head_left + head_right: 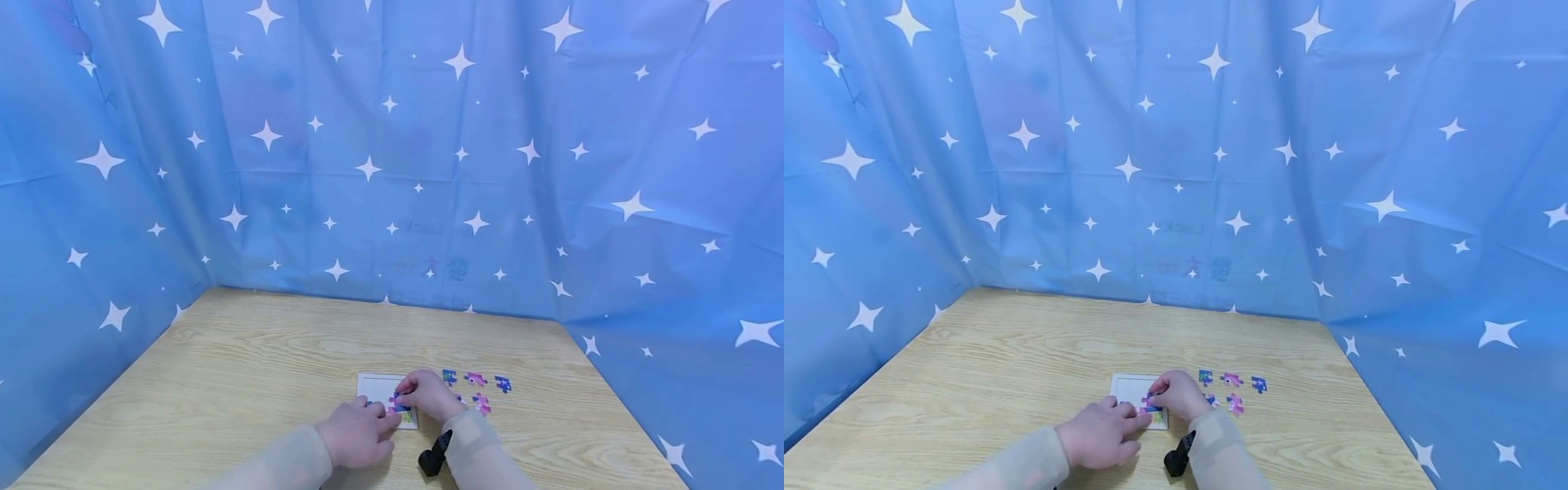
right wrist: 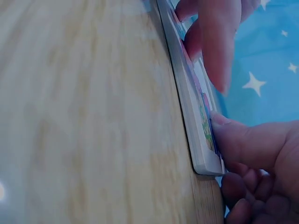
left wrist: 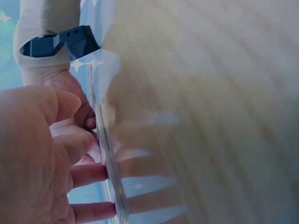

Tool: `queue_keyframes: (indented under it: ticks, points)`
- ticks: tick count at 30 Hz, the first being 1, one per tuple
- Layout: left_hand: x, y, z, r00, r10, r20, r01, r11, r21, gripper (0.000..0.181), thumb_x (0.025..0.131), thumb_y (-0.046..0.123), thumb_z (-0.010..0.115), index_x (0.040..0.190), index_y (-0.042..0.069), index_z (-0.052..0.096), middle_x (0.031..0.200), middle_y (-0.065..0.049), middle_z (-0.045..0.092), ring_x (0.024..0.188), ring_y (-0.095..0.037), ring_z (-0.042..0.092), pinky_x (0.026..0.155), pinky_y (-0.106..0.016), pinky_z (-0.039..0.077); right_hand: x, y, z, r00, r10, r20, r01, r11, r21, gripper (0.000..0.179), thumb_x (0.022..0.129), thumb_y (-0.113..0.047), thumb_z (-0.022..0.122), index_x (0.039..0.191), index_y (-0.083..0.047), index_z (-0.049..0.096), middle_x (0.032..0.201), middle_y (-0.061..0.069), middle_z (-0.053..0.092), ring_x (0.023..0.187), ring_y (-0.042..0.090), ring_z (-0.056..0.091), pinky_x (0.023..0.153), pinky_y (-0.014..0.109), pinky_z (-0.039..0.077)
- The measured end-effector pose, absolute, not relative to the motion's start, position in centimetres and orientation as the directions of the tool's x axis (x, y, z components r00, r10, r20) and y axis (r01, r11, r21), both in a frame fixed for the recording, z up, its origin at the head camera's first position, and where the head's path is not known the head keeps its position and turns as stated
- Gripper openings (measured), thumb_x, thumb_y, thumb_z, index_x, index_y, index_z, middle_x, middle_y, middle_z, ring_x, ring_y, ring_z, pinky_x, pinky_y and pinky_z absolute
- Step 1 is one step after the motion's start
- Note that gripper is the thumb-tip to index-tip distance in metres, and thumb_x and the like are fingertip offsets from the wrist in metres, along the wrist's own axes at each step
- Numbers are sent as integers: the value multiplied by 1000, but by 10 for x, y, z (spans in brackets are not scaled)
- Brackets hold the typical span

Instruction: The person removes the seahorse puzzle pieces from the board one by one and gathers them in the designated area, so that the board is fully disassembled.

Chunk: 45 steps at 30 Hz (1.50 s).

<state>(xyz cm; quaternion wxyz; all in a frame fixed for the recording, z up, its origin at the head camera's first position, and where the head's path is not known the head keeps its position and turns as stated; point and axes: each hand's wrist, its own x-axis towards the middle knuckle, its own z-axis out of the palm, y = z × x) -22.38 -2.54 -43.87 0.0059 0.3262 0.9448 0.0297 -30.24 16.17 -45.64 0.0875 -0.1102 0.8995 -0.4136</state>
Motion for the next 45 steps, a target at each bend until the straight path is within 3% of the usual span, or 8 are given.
queue_keyframes:
  ticks: [6,12,22,45]
  points:
    - [-222,-19,-440,-805,594,4,594,804,21,52,93,55,43,139,33,53,98,6,48,80,-15,38,58,-29,36,-303,163,-459,-963,-263,-65,-122,636,-762,7,83,-10,75,88,-13,70,87,0,60,82,18,54,79,40,44]
    - [-221,-19,-441,-798,603,21,603,797,21,51,94,53,43,138,30,54,95,5,47,79,-14,38,57,-27,35,-304,163,-459,-961,-269,-59,-133,642,-755,7,83,-11,74,88,-13,70,88,1,59,82,19,53,78,39,43]
    - [-219,-19,-438,-801,599,-2,599,800,31,51,95,51,43,139,30,52,133,11,51,89,-16,45,61,-31,42,-302,163,-457,-955,-290,-53,-157,651,-742,6,84,-12,74,88,-12,69,86,0,58,81,17,53,76,36,43]
    - [-219,-19,-437,-808,589,-22,586,807,71,52,94,52,44,140,29,52,131,14,52,88,-15,43,64,-34,41,-304,162,-455,-952,-291,-96,-114,627,-771,13,82,-5,74,90,-9,65,84,3,58,78,20,52,72,34,42]
